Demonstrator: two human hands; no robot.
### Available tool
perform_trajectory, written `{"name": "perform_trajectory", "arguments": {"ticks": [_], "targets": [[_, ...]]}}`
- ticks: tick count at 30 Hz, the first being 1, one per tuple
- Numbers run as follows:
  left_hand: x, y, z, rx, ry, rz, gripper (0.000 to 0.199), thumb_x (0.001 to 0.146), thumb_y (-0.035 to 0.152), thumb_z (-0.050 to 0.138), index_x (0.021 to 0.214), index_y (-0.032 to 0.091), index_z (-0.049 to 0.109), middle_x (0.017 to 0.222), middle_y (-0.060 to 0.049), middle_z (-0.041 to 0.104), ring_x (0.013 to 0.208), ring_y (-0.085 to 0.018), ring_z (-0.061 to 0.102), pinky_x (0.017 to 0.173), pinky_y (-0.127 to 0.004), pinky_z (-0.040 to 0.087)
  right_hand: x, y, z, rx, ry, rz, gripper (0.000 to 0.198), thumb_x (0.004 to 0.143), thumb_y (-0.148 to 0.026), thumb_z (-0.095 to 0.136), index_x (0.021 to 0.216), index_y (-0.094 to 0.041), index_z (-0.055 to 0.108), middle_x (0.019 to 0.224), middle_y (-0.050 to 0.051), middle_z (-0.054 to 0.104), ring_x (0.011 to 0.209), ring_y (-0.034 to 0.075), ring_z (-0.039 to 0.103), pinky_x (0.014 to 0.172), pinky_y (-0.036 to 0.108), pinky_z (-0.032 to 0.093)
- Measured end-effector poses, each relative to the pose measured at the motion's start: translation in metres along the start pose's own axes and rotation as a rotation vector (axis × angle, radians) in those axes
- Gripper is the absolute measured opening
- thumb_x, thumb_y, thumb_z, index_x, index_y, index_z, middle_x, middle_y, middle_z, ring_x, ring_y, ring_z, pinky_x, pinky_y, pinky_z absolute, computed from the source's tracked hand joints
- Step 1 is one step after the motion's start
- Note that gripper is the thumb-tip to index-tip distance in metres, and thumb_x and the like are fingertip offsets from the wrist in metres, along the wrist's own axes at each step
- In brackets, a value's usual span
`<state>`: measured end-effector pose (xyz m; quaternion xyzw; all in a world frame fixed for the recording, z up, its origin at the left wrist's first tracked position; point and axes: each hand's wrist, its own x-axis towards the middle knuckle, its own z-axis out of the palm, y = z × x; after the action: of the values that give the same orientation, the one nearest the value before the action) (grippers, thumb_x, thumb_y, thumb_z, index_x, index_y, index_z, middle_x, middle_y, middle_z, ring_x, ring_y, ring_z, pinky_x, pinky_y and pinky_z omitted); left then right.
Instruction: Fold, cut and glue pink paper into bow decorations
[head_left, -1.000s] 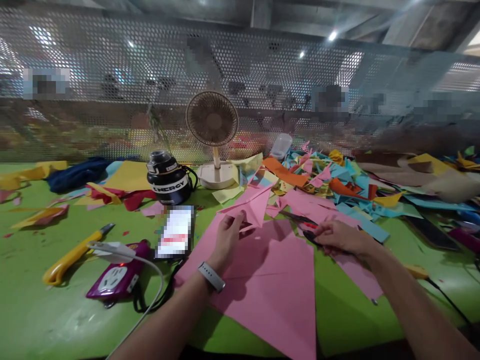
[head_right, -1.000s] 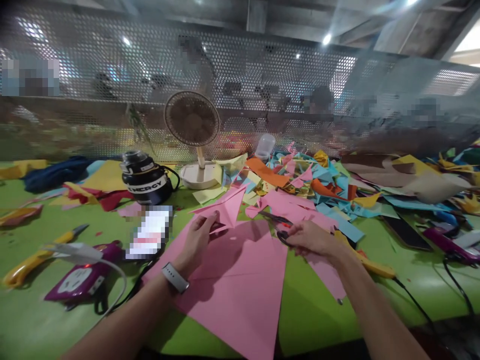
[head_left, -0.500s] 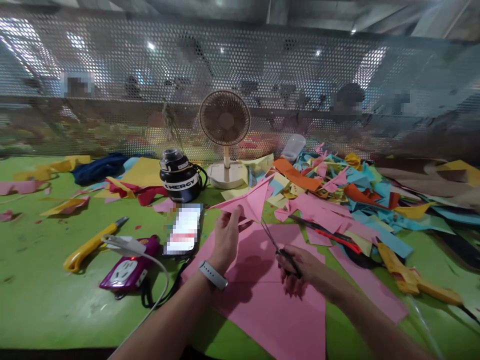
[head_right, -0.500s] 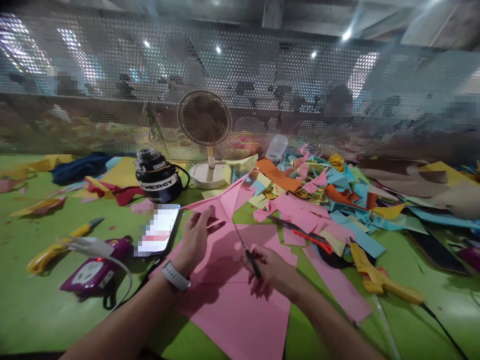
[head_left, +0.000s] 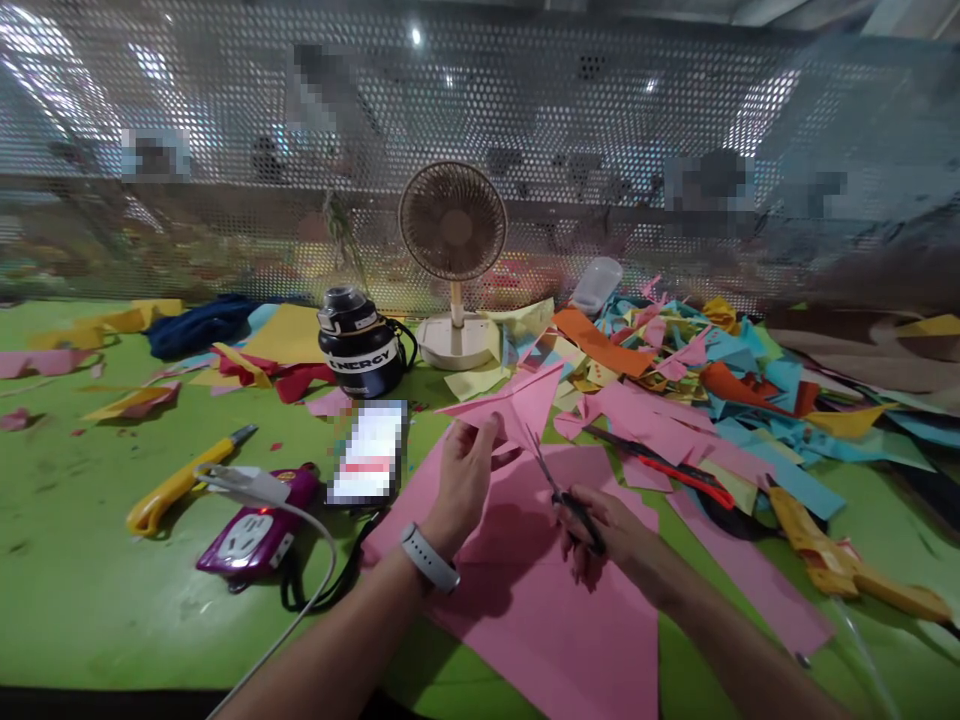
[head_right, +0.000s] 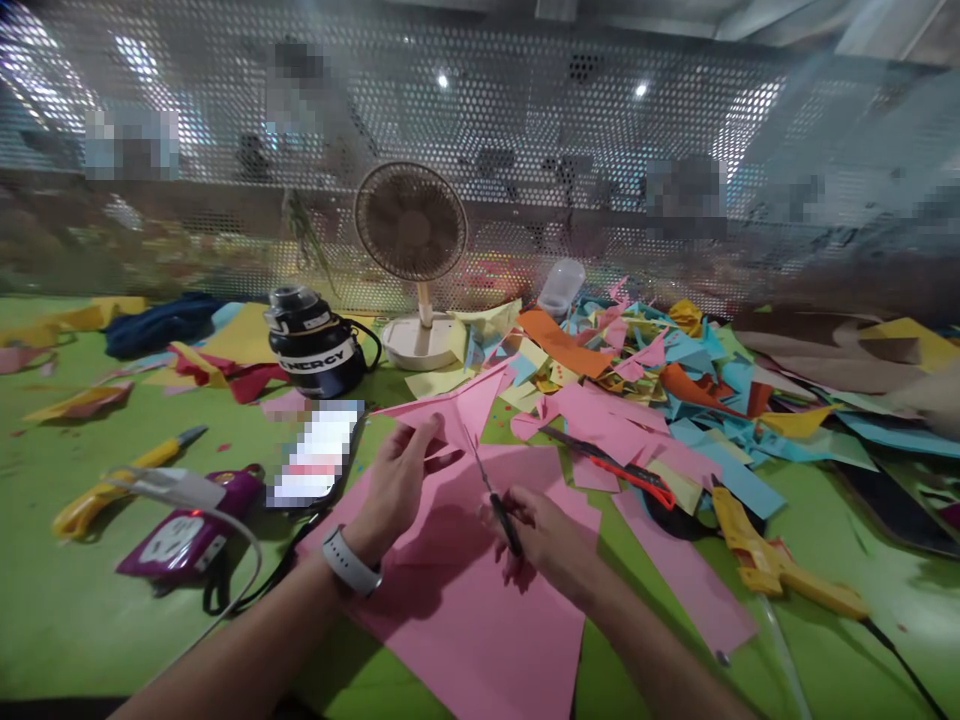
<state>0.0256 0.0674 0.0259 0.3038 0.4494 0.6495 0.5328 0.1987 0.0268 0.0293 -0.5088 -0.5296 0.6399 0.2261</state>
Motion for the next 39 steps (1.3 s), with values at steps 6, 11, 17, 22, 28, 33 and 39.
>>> {"name": "perform_trajectory", "arguments": {"ticks": [6,11,17,22,28,33,39], "targets": [[0.000,-0.002,0.000,-0.030,-0.025,-0.065,0.040,0.066,0.049,0.077,0.069,0.017,0.053,0.066,0.004,0.056,0.064,-0.012,0.059,0.075,-0.037,0.058,0.000,0.002,0.000,0.011,0.004,-0.001,0.056,0.069,-0.073,0.061,0.080,-0.020,0.047,0.060,-0.004,0.059,0.043,0.010,0.057,0.037,0.018,0.043],[-0.002,-0.004,0.000,-0.030,-0.037,-0.080,0.041,0.066,0.049,0.077,0.069,0.017,0.052,0.066,0.003,0.057,0.065,-0.013,0.061,0.077,-0.038,0.058,-0.001,0.000,0.001,0.005,0.016,0.007,0.057,0.068,-0.073,0.061,0.082,-0.019,0.047,0.060,-0.004,0.059,0.043,0.009,0.056,0.037,0.019,0.042],[-0.003,-0.004,0.001,-0.026,-0.049,-0.069,0.043,0.066,0.053,0.076,0.069,0.016,0.053,0.066,0.003,0.057,0.066,-0.013,0.060,0.077,-0.040,0.058,0.001,0.002,0.000,0.011,0.010,0.007,0.056,0.070,-0.072,0.060,0.084,-0.019,0.048,0.059,-0.004,0.059,0.043,0.009,0.056,0.037,0.019,0.042],[-0.003,-0.004,0.002,-0.022,-0.033,-0.070,0.042,0.065,0.051,0.077,0.068,0.016,0.053,0.067,0.003,0.057,0.067,-0.013,0.060,0.077,-0.039,0.058,0.002,0.003,0.001,0.011,0.020,0.011,0.056,0.070,-0.071,0.060,0.087,-0.019,0.049,0.057,-0.005,0.058,0.040,0.009,0.054,0.035,0.018,0.041],[-0.002,-0.005,0.001,-0.034,-0.045,-0.069,0.039,0.065,0.047,0.078,0.067,0.016,0.054,0.066,0.004,0.056,0.065,-0.011,0.057,0.075,-0.037,0.058,0.000,0.001,0.002,-0.022,0.046,0.031,0.053,0.070,-0.071,0.059,0.079,-0.020,0.048,0.053,-0.006,0.055,0.035,0.007,0.049,0.030,0.017,0.036],[-0.001,-0.008,0.001,-0.027,-0.039,-0.061,0.043,0.064,0.051,0.078,0.066,0.017,0.052,0.067,0.004,0.054,0.061,-0.009,0.053,0.072,-0.035,0.058,0.002,0.007,0.001,-0.040,0.082,-0.006,0.052,0.072,-0.070,0.058,0.079,-0.019,0.050,0.056,-0.005,0.058,0.032,0.005,0.041,0.026,0.016,0.028],[0.000,-0.010,0.000,-0.045,-0.051,-0.056,0.044,0.064,0.051,0.078,0.066,0.017,0.051,0.064,0.006,0.051,0.059,-0.008,0.049,0.068,-0.032,0.057,0.007,0.016,0.000,0.008,0.086,-0.077,0.051,0.073,-0.069,0.060,0.075,-0.019,0.050,0.051,-0.006,0.056,0.030,0.002,0.032,0.030,0.017,0.027]]}}
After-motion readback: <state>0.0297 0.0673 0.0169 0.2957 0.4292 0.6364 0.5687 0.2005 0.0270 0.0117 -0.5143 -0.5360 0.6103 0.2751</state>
